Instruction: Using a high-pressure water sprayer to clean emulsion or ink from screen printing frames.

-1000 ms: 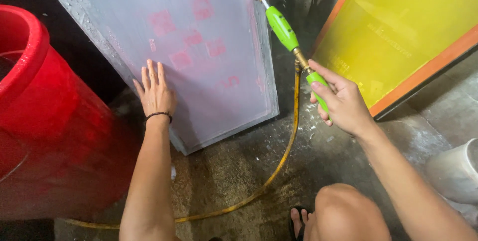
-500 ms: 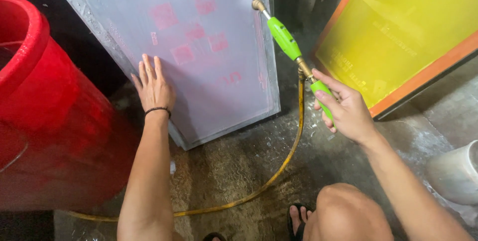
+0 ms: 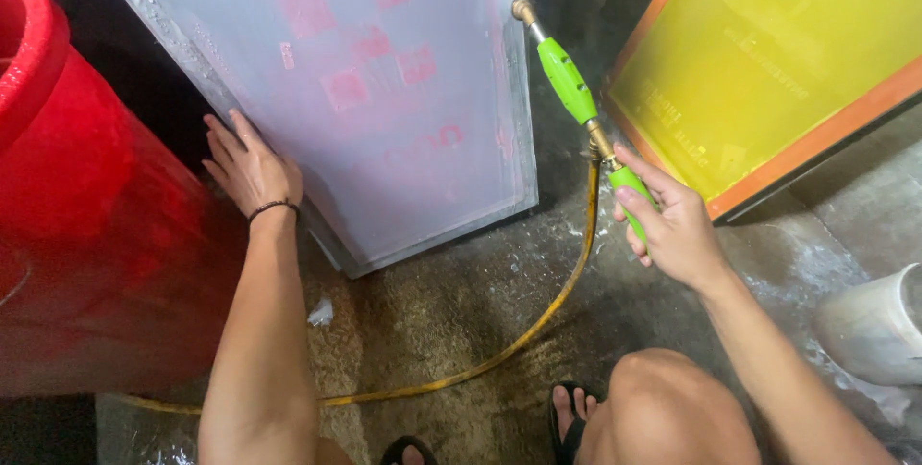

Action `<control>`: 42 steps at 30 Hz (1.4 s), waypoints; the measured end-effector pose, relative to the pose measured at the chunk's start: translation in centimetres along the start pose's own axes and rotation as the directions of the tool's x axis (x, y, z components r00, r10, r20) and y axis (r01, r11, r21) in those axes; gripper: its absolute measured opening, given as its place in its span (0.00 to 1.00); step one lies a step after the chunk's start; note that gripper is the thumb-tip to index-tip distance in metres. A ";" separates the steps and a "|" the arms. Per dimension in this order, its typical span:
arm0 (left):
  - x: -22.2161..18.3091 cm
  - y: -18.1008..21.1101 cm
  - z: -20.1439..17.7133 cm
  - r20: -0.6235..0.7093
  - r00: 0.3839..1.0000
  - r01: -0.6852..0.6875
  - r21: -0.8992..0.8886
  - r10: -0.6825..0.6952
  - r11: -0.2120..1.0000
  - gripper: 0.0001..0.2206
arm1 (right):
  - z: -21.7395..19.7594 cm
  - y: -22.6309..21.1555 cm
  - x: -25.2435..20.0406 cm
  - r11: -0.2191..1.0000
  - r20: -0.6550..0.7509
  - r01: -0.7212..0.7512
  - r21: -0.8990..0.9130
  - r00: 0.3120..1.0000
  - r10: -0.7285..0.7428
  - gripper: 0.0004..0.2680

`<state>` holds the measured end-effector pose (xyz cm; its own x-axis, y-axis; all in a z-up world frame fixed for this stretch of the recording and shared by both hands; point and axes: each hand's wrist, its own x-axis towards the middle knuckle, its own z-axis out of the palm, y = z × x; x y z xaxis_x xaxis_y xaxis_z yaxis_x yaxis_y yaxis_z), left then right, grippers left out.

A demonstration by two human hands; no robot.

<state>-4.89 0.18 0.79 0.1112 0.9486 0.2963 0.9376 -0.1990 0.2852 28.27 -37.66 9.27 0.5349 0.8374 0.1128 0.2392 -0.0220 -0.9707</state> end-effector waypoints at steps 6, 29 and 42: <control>0.2 -1.1 1.1 -0.072 0.997 0.025 -0.060 -0.030 0.998 0.43 | 0.0 0.1 0.1 1.000 0.060 -0.012 0.005 0.998 0.012 0.18; 1.1 -2.1 3.4 -0.078 0.995 0.051 -0.093 -0.058 0.994 0.46 | 2.8 -2.1 -0.6 0.979 0.251 -0.142 -0.145 0.952 0.175 0.18; 0.9 -1.4 2.1 -0.031 0.997 0.070 -0.085 -0.073 0.994 0.41 | 3.1 -5.9 1.3 0.931 0.196 -0.181 -0.318 0.948 0.251 0.22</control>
<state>-5.37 1.86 -1.21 0.0326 0.9526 0.3025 0.9118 -0.1523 0.3813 25.10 -34.73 14.51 0.4079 0.8953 -0.1788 0.3831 -0.3456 -0.8566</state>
